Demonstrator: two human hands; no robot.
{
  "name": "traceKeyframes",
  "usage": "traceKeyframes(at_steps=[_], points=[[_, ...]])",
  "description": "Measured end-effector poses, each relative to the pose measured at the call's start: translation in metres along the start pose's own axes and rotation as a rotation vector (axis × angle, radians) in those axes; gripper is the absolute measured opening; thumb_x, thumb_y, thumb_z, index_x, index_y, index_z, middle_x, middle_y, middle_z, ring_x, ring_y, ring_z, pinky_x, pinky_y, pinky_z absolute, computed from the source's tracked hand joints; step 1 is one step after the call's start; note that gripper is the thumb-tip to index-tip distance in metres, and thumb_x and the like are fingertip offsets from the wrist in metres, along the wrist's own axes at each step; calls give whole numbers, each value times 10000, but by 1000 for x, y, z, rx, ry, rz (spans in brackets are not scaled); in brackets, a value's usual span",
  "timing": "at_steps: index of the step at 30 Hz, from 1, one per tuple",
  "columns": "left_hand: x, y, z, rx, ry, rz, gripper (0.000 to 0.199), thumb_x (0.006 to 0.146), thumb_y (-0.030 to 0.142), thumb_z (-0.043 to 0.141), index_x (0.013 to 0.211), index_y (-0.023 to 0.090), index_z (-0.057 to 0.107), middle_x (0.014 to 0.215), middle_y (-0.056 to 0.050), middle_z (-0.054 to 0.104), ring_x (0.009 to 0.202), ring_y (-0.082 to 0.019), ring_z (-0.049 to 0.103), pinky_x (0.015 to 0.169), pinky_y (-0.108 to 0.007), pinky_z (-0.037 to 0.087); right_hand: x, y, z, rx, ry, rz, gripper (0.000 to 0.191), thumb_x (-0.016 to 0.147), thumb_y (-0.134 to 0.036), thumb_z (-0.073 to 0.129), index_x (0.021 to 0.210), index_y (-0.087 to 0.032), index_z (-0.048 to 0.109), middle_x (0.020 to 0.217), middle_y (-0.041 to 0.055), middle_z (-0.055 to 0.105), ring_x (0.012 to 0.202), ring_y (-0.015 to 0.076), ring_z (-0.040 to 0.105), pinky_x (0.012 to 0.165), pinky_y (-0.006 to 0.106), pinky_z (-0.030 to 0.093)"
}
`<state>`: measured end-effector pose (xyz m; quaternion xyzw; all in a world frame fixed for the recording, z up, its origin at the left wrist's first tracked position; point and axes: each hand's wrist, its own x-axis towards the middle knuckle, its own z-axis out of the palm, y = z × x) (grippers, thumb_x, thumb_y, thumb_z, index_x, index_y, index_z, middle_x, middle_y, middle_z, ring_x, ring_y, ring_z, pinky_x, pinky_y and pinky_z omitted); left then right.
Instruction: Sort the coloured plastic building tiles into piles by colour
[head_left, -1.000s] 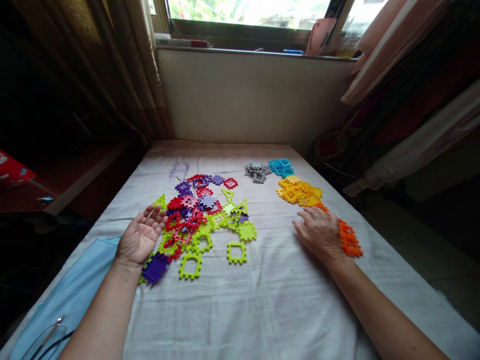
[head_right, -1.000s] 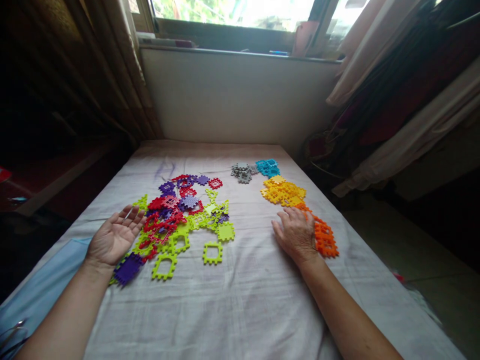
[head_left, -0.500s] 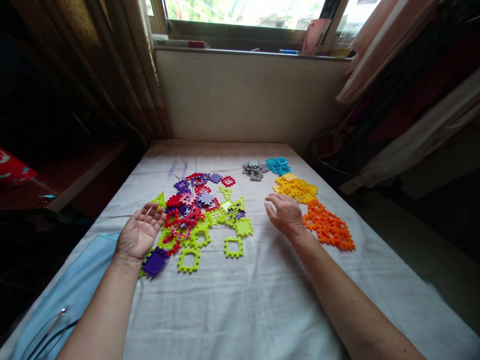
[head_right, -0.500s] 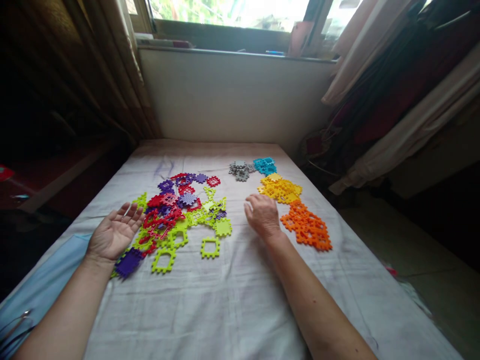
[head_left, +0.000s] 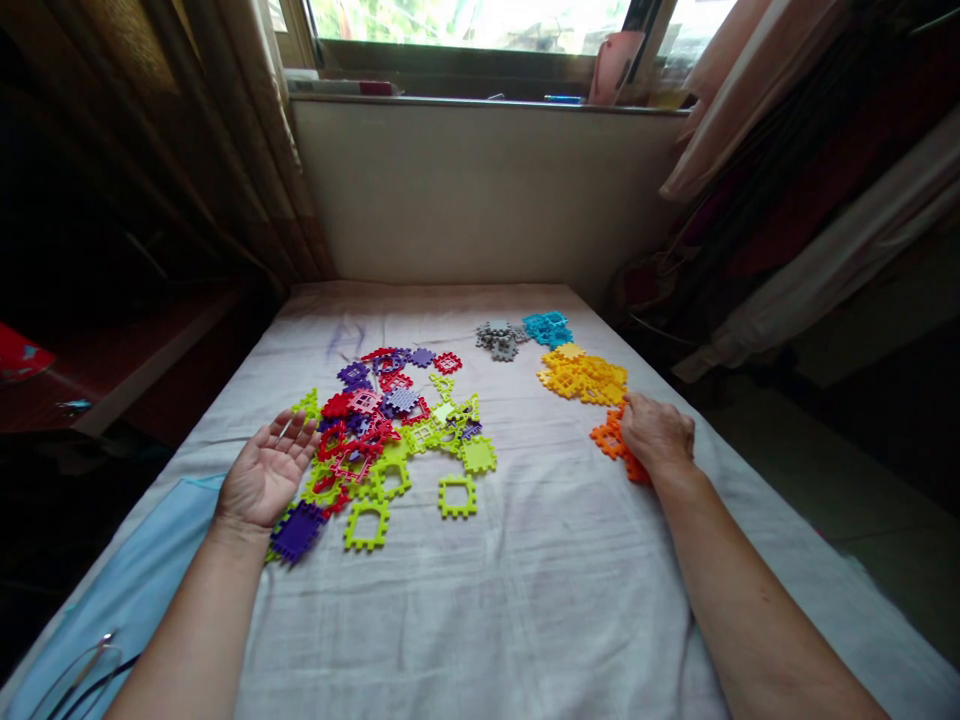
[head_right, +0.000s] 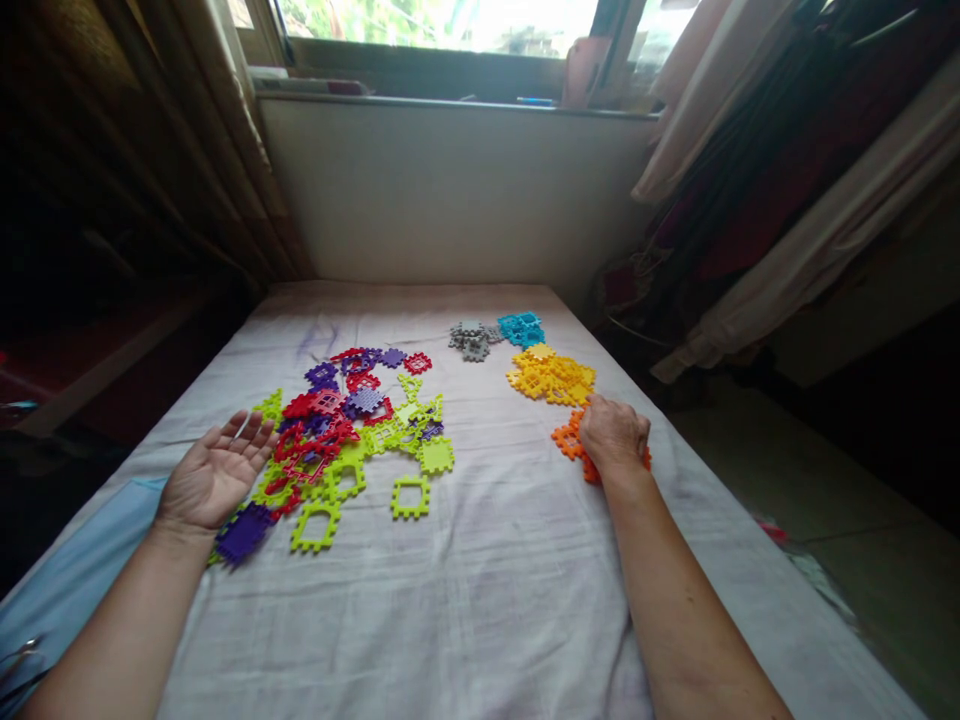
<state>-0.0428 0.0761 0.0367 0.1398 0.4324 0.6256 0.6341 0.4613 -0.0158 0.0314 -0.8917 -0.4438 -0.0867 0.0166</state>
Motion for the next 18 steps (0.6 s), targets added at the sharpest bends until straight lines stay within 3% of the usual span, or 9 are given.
traceKeyframes(at_steps=[8,10,13,15,18], points=[[1,-1,-2,10,-27,13,244,921,199,450,947,179,692,972,-74,751,950,-199,715,811,-338,607,-7,-37,-13,108,75,-159,403,957,-255,371,1209,-210,682,1070,142,704,1019,273,596,863,397,410],[1,-1,-3,10,-26,16,237,918,198,456,950,183,691,980,-76,750,961,-196,712,834,-339,599,2,-41,-13,81,22,-90,419,956,-253,361,1245,-199,660,1031,157,698,1016,285,602,870,416,411],[2,-1,-4,10,-27,16,235,916,195,458,954,182,690,1001,-78,748,973,-191,707,862,-337,589,19,-36,-9,25,-157,25,438,924,-211,368,1262,-172,643,963,172,694,1009,302,615,875,451,421],[3,-1,-4,12,-25,15,240,917,194,452,949,180,690,1005,-78,748,974,-190,707,867,-336,588,29,-32,-6,13,-229,28,465,898,-185,379,1289,-187,630,982,174,697,1032,309,617,894,474,425],[4,-1,-4,18,-27,16,241,915,199,453,949,181,691,1001,-77,750,976,-194,707,867,-346,590,38,-27,1,52,-228,-24,540,882,-180,379,1386,-235,565,1099,171,693,1069,306,619,920,482,430]])
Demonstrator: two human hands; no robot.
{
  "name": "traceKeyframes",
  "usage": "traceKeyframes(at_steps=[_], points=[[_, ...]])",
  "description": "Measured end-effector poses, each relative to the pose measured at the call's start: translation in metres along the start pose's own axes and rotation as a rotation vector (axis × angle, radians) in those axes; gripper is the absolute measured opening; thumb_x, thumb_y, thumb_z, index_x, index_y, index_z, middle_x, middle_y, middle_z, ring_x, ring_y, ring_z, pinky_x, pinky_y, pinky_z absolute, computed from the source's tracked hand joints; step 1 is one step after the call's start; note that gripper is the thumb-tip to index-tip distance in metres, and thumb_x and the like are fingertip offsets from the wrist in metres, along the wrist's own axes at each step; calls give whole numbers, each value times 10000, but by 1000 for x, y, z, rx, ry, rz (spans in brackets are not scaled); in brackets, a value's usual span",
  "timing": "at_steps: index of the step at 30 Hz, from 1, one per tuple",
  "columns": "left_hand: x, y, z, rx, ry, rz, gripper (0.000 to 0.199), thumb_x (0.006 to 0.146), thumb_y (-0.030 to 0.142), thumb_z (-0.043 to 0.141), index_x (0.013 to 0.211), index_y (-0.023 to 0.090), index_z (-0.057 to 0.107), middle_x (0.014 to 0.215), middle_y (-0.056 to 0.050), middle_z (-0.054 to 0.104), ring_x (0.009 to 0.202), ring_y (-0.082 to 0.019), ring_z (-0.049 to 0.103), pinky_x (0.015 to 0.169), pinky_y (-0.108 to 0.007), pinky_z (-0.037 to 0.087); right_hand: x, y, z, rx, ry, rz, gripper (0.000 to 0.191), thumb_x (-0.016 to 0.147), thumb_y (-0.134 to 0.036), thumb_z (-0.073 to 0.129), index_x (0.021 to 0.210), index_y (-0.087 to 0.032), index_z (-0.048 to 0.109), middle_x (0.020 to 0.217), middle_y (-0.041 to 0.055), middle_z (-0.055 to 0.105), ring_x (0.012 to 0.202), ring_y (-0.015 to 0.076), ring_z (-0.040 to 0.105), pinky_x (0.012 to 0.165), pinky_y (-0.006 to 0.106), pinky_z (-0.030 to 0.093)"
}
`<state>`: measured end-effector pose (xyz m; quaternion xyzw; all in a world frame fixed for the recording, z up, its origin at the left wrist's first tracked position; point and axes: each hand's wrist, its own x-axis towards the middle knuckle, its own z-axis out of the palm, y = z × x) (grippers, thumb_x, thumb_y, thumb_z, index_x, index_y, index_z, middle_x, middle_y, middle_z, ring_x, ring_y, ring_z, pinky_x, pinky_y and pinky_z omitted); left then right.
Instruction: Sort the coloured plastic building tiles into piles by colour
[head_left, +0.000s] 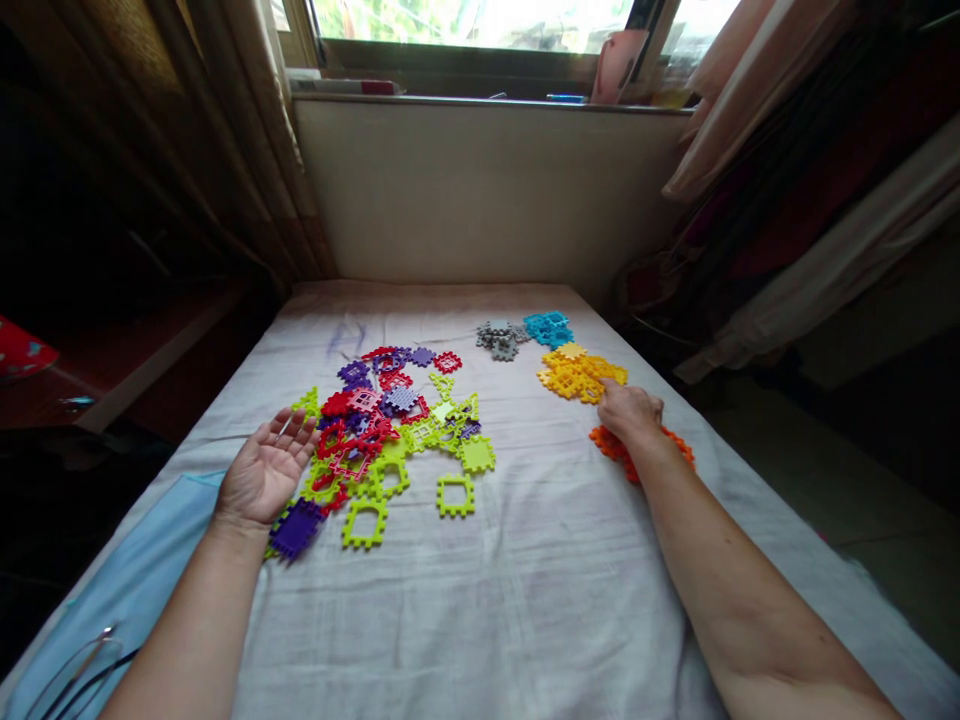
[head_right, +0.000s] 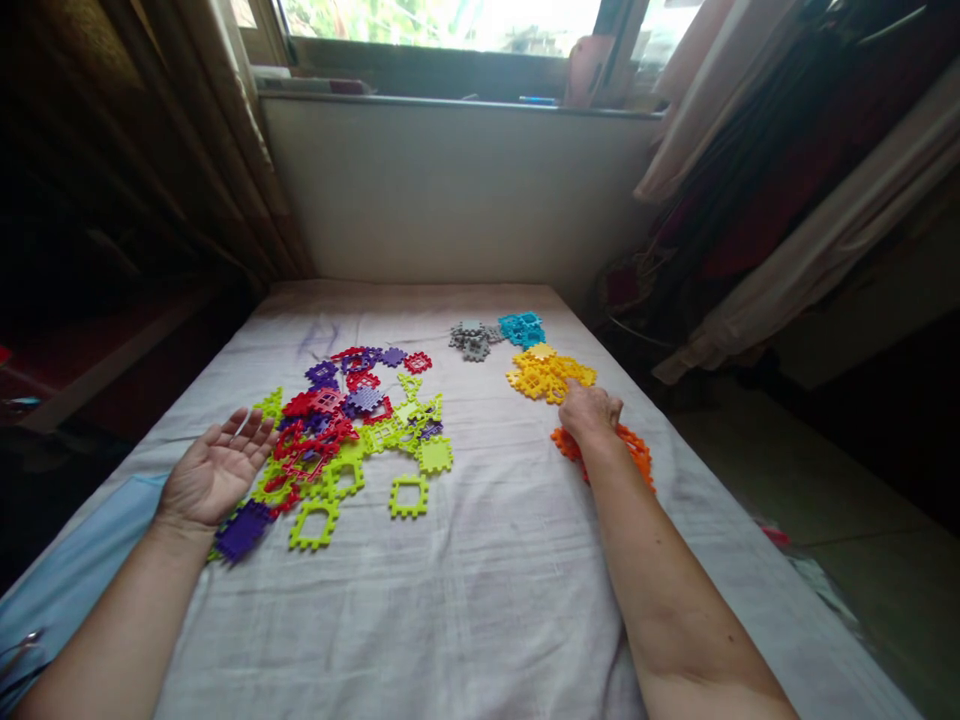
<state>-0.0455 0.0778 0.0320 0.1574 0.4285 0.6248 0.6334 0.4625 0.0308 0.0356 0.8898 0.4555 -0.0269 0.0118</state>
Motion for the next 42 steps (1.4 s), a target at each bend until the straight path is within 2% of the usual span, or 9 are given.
traceKeyframes(at_steps=[7,11,15,18,23,26,30,37,42], points=[[1,0,-2,10,-4,3,194,881,190,511,954,187,691,1029,-81,748,1028,-209,696,910,-367,575,9,5,16,160,96,-48,531,870,-189,391,1358,-246,592,1179,117,700,1107,270,623,953,426,440],[1,0,-3,5,-1,5,210,899,206,491,951,186,693,1036,-80,745,1019,-205,696,900,-358,576,4,24,18,399,315,48,493,845,-166,395,1267,-196,646,1162,106,715,1086,256,638,959,398,458],[-1,0,-1,1,1,-5,239,914,204,455,937,188,692,1020,-75,745,998,-195,699,879,-341,581,1,50,14,849,627,140,456,824,-176,363,1171,-121,654,1052,121,731,981,216,679,886,351,518],[-2,1,1,-2,3,-1,260,921,199,433,932,182,692,1008,-76,743,992,-197,701,857,-338,588,-2,51,6,1066,764,141,433,814,-207,367,1135,-100,638,967,119,726,864,191,696,817,332,548],[-3,-3,6,74,-13,26,235,902,155,460,913,176,694,958,-60,740,935,-166,707,827,-289,586,-25,-15,3,1098,577,-100,359,848,-271,401,1070,-141,652,938,105,737,851,192,697,824,345,554],[-6,-11,12,215,-30,105,178,860,136,534,905,173,703,933,-52,734,898,-141,698,835,-244,563,-49,-70,16,994,341,-384,296,853,-305,488,1032,-186,692,1020,95,751,969,208,689,897,353,533],[-13,-18,17,388,-66,188,129,782,125,655,886,174,714,968,-59,731,965,-156,672,929,-248,502,-78,-118,37,828,215,-525,319,863,-268,499,1101,-206,702,1131,87,733,1036,213,668,970,371,500],[-32,-11,-7,793,-65,401,258,622,102,780,832,248,744,985,-43,721,1295,-283,501,1159,-352,275,-112,-137,51,703,207,-562,324,905,-272,510,1183,-231,669,1209,75,707,1131,227,632,1002,383,459],[-54,-42,-23,955,-25,555,365,554,205,857,896,244,736,1249,-112,662,1414,-347,365,1220,-439,41,-137,-148,56,698,203,-572,348,902,-279,515,1216,-212,649,1219,99,697,1129,247,625,1016,412,435]])
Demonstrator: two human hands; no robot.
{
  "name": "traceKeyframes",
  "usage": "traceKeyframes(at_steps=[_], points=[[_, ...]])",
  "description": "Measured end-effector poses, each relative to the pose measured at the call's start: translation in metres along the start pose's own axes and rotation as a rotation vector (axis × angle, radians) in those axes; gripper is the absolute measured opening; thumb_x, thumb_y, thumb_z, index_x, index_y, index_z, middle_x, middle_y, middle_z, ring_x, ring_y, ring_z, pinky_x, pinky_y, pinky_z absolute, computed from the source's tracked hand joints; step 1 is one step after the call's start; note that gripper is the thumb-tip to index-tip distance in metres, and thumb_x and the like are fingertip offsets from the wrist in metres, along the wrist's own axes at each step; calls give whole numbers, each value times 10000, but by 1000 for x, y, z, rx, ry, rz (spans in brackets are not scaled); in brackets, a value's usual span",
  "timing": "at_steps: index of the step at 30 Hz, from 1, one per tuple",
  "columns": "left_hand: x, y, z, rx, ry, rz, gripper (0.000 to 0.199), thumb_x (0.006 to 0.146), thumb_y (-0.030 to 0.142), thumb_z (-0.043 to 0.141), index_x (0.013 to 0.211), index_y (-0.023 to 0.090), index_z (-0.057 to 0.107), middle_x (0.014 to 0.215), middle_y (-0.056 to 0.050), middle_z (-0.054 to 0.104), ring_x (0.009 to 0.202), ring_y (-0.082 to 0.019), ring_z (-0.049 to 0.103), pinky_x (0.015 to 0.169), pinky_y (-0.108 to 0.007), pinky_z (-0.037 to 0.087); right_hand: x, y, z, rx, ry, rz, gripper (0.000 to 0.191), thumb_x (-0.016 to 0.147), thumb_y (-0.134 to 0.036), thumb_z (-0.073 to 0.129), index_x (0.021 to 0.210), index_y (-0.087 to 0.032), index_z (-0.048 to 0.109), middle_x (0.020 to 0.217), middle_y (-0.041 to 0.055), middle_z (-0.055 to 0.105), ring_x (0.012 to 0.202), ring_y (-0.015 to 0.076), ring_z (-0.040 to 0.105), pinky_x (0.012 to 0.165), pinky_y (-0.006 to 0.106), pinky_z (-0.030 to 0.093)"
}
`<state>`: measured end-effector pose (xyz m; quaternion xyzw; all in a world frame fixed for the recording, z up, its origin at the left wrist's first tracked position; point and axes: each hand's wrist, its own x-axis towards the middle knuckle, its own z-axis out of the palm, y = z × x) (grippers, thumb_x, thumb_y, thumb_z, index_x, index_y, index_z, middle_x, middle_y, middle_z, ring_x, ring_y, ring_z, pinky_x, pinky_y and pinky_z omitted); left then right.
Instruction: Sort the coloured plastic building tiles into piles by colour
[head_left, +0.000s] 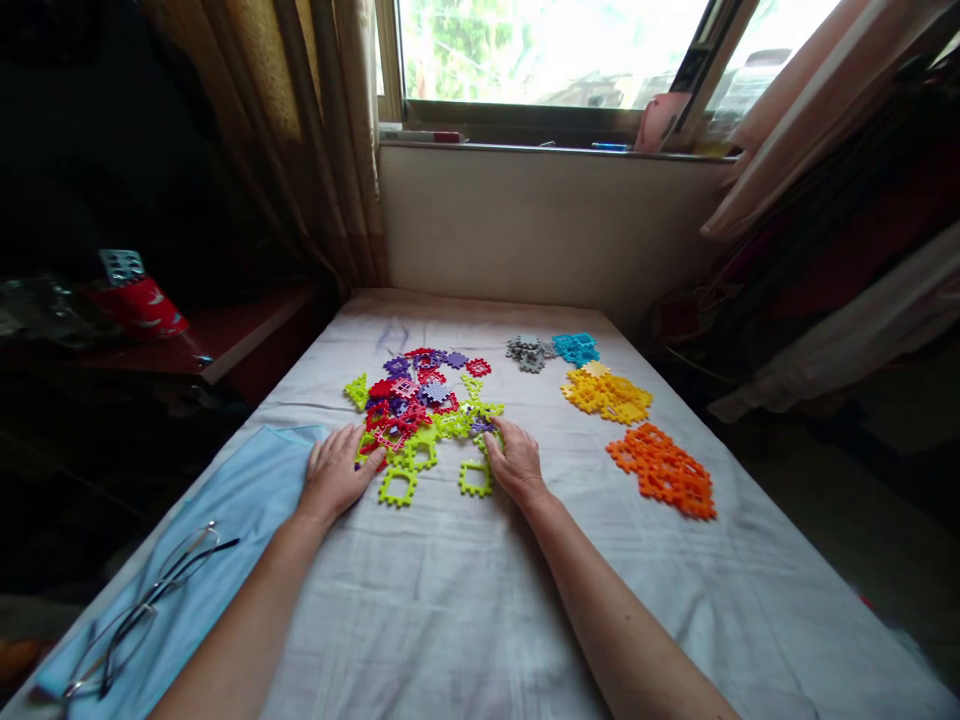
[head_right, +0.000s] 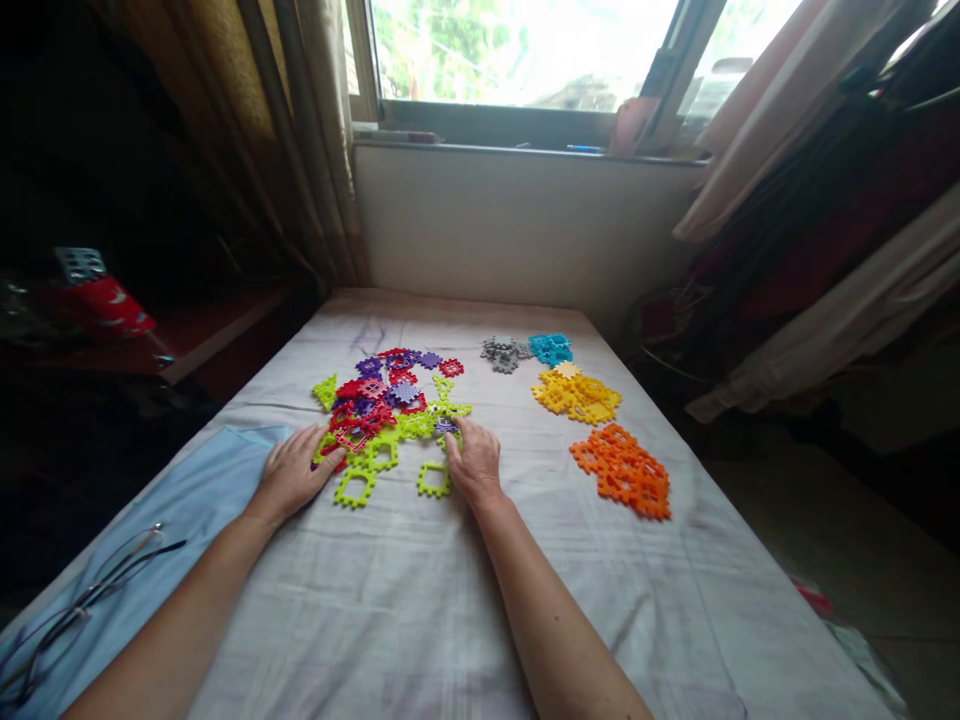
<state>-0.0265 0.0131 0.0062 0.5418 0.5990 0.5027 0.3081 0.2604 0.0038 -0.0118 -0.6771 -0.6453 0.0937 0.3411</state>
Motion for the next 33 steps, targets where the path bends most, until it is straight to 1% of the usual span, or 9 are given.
traceKeyframes(at_steps=[5,9,11,16,21,25,27,30,33], points=[[-23,0,35,170,-73,132,428,673,348,795,1063,206,691,1443,-170,521,1419,-362,364,1211,-467,146,-12,2,1,146,47,-44,364,888,-278,486,1202,-215,659,1223,92,694,1145,237,612,1020,410,454],[-23,6,49,163,-31,191,454,762,400,701,1172,213,655,1476,-149,480,1408,-326,391,1190,-448,253,-20,20,-13,206,131,13,340,867,-278,476,1110,-211,702,1139,86,726,1088,229,637,1009,404,469],[-19,9,51,51,-12,147,426,768,384,692,1160,220,658,1399,-135,550,1370,-303,443,1173,-420,297,-22,25,-19,222,141,29,326,864,-275,465,1060,-212,717,1086,83,740,1045,228,652,983,399,486],[-7,13,51,-197,-31,-83,362,808,375,633,1127,204,640,1201,-110,672,1201,-267,590,1045,-395,440,-26,22,-23,199,99,-8,282,841,-222,479,968,-229,730,1038,67,752,992,224,666,956,392,495],[-7,16,55,-153,-29,-50,345,822,377,596,1115,201,644,1200,-102,675,1214,-267,577,1099,-416,388,-27,16,-23,137,70,-16,245,849,-227,529,992,-243,726,1101,61,739,1049,230,650,965,394,481],[-9,21,65,98,-35,206,296,790,325,640,1065,226,687,1366,-101,593,1383,-292,420,1199,-441,235,-30,13,-24,35,26,-59,246,811,-264,643,1042,-236,723,1206,75,702,1122,254,617,972,412,453],[-7,23,70,167,-73,286,297,777,315,657,1058,227,702,1419,-100,556,1427,-303,357,1215,-454,196,-31,12,-24,2,11,-81,267,791,-280,684,1053,-242,721,1225,73,692,1133,259,608,961,412,446],[0,24,77,58,-145,215,321,774,323,667,1077,223,701,1406,-100,572,1382,-291,429,1200,-451,237,-31,12,-22,-19,25,-104,259,790,-291,704,1044,-246,722,1217,74,692,1124,255,607,943,403,442],[11,23,74,-242,-117,30,354,771,339,678,1103,216,682,1331,-91,627,1328,-262,497,1179,-431,285,-32,14,-20,-38,51,-126,253,804,-288,702,1052,-236,716,1206,82,694,1101,251,610,929,398,440]])
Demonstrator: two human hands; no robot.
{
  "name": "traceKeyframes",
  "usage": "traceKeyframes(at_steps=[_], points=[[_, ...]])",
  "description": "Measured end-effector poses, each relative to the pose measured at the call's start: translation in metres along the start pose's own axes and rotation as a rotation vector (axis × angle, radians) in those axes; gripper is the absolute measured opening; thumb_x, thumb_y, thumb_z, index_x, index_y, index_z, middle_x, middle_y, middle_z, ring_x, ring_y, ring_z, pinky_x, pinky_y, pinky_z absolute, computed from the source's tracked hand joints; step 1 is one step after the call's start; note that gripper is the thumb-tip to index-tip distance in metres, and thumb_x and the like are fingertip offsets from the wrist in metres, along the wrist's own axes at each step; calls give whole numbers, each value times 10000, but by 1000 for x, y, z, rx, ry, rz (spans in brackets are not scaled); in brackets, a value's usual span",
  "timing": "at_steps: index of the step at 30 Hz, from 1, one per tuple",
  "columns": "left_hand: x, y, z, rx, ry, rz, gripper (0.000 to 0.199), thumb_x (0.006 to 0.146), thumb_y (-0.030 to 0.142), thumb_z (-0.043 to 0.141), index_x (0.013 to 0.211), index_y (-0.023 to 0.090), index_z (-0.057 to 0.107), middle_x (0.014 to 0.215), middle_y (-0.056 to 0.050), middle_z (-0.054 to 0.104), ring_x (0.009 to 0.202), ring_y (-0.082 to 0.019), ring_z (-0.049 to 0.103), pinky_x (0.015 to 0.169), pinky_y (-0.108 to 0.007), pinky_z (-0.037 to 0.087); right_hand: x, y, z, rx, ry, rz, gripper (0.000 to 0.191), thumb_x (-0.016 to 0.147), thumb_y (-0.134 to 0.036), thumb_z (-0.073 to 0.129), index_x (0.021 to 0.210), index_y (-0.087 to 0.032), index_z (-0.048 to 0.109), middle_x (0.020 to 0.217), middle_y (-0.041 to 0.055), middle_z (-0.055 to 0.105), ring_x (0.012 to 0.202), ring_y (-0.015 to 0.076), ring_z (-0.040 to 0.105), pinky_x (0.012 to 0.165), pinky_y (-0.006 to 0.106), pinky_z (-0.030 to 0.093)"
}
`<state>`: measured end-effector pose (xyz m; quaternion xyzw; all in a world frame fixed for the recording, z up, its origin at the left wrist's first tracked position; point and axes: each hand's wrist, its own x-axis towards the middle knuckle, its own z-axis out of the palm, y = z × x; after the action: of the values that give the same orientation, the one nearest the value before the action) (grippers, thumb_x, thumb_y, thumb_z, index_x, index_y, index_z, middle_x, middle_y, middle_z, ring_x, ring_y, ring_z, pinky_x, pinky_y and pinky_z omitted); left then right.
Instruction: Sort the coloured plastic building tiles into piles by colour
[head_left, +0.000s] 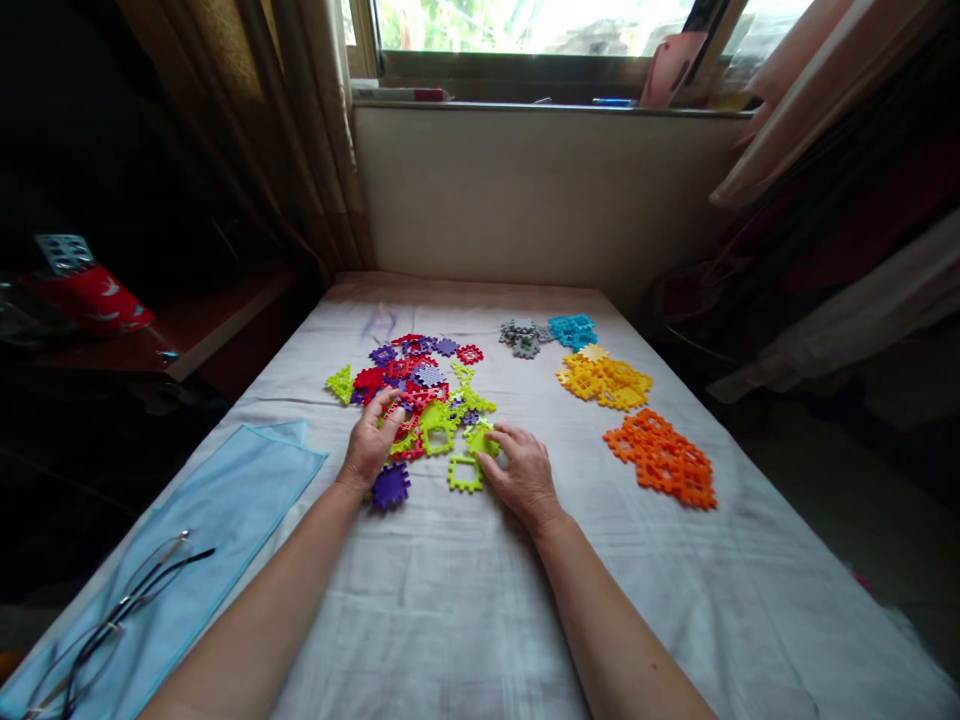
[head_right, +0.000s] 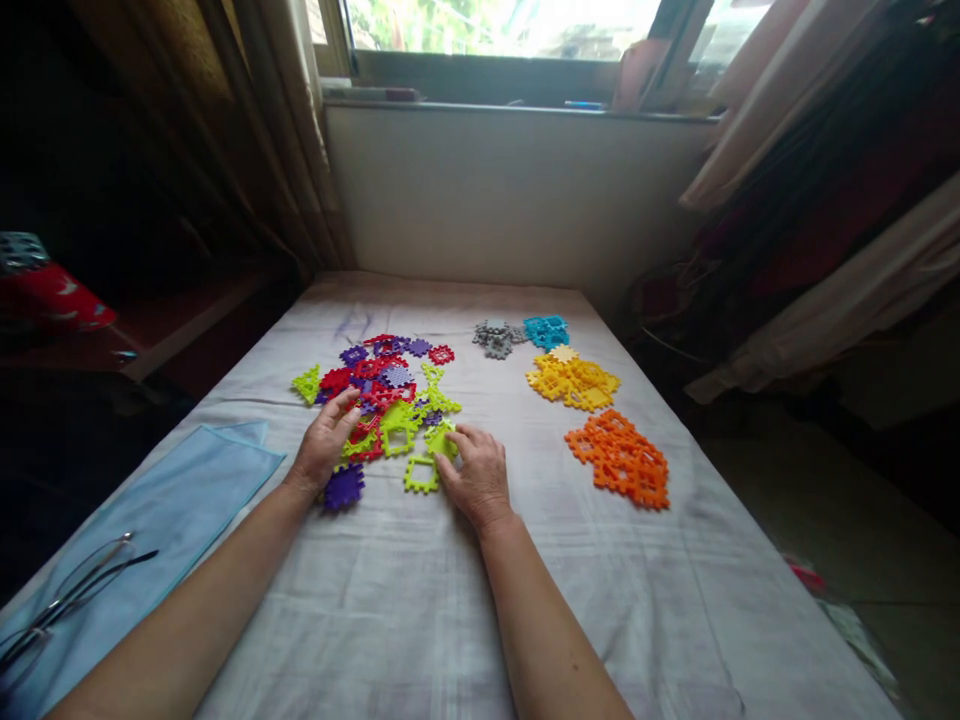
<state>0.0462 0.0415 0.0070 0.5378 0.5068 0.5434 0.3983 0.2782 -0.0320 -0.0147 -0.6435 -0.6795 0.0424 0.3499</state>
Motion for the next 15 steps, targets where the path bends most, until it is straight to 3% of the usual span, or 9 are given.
traceKeyframes(at_steps=[4,8,15], points=[[10,7,-28,-504,20,-232,313,777,332,675,1058,195,681,1236,-87,679,1232,-229,587,1106,-387,410,0,-1,1,1,14,-11,273,818,-276,691,1087,-234,698,1177,79,696,1064,244,617,920,393,450],[15,16,-56,-776,18,-405,242,834,281,609,1040,178,686,1186,-90,704,1163,-211,638,954,-322,539,2,1,1,104,40,23,313,798,-236,661,1110,-233,680,1111,79,685,1023,235,623,903,382,485],[21,16,-59,-944,13,-508,252,903,283,533,1065,157,680,1137,-98,725,1124,-222,664,843,-299,590,9,17,1,364,207,239,240,821,-266,517,965,-201,698,932,66,677,782,181,626,699,304,527]])
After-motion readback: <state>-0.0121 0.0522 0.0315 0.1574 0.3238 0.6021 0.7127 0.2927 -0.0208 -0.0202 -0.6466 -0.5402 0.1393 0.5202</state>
